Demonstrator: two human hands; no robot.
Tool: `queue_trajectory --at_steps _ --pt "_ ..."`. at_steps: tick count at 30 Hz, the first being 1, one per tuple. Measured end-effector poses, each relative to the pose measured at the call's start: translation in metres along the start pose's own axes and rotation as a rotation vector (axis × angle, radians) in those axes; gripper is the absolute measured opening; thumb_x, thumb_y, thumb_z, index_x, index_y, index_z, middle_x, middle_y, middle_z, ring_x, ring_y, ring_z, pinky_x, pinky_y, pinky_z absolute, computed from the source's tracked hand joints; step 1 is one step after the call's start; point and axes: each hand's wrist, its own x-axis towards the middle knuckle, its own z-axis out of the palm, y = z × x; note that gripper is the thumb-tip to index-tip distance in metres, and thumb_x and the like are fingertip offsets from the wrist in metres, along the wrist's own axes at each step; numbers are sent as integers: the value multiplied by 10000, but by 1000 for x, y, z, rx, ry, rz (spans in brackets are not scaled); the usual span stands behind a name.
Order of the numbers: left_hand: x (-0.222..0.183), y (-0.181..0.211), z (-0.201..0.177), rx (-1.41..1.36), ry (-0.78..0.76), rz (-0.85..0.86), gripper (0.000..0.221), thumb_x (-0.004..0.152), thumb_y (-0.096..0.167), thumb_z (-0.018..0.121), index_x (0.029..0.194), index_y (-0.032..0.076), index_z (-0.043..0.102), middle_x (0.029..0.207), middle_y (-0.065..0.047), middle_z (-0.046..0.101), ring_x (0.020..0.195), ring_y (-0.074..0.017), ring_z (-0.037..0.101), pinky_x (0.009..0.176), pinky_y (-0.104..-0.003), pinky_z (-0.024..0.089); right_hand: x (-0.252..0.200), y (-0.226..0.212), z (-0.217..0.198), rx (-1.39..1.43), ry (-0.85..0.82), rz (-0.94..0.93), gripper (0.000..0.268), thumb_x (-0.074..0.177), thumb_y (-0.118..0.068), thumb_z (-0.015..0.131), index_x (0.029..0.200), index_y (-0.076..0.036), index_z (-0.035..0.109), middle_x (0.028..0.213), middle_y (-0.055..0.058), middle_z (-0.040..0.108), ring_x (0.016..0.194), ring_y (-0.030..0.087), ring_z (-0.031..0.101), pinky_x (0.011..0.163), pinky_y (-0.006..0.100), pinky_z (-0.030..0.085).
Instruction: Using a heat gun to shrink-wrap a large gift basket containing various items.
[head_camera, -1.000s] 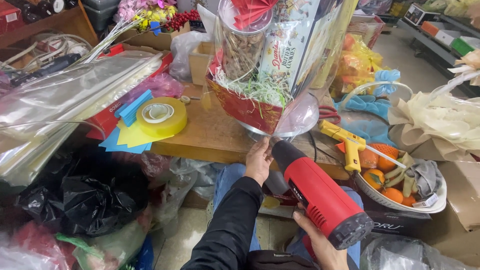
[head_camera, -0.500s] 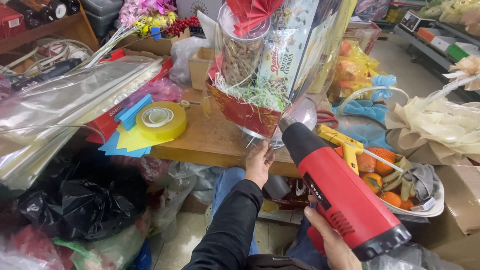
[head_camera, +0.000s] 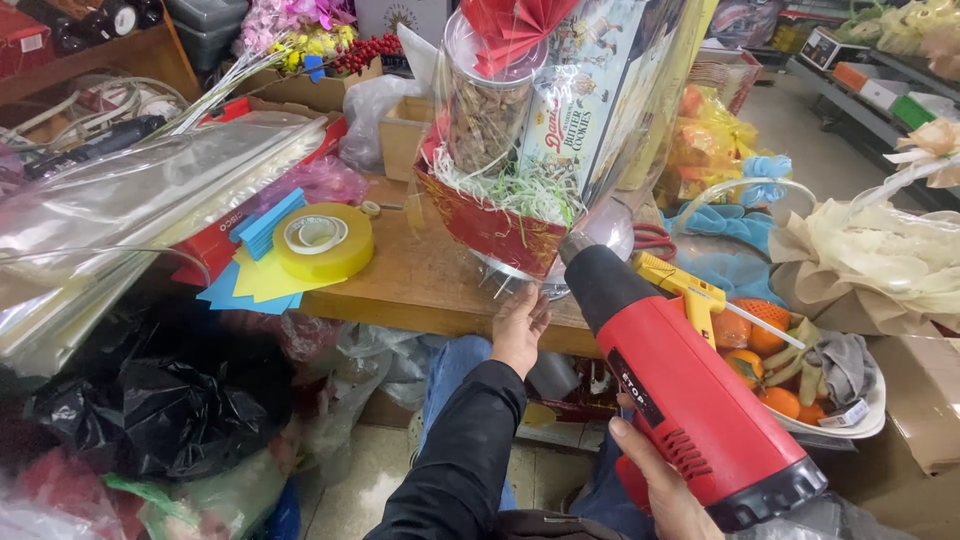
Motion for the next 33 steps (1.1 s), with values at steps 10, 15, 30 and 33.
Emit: queue_trajectory --at_steps 10,15,30,33 --pt "2 -2 -3 2 -21 15 186 854 172 866 1019 157 781 1032 -42 785 970 -178 734 808 -314 597 -2 -12 1 -7 1 64 324 758 -145 865 1081 -124 849 1061 -14 853 1052 116 760 1143 326 511" --pt "-3 2 0 5 -11 3 203 837 186 879 1015 159 786 1014 -48 782 957 -182 726 825 -324 587 -1 -7 2 19 6 62 331 756 -133 868 1085 -123 841 1053 -10 850 1040 117 757 1128 330 524" --pt "0 0 -1 28 -19 4 190 852 208 868 1011 178 770 1051 -33 782 991 -178 723 835 -331 582 9 -1 -7 -21 -14 -26 330 807 -219 827 1131 -156 822 1127 -52 826 1138 96 718 1216 321 425" --pt "0 0 -1 25 -12 -2 201 845 201 874 1014 178 769 1045 -37 782 982 -178 725 833 -330 584 9 -6 -6 18 3 31 330 803 -194 830 1129 -147 819 1123 -43 824 1126 98 719 1206 321 440"
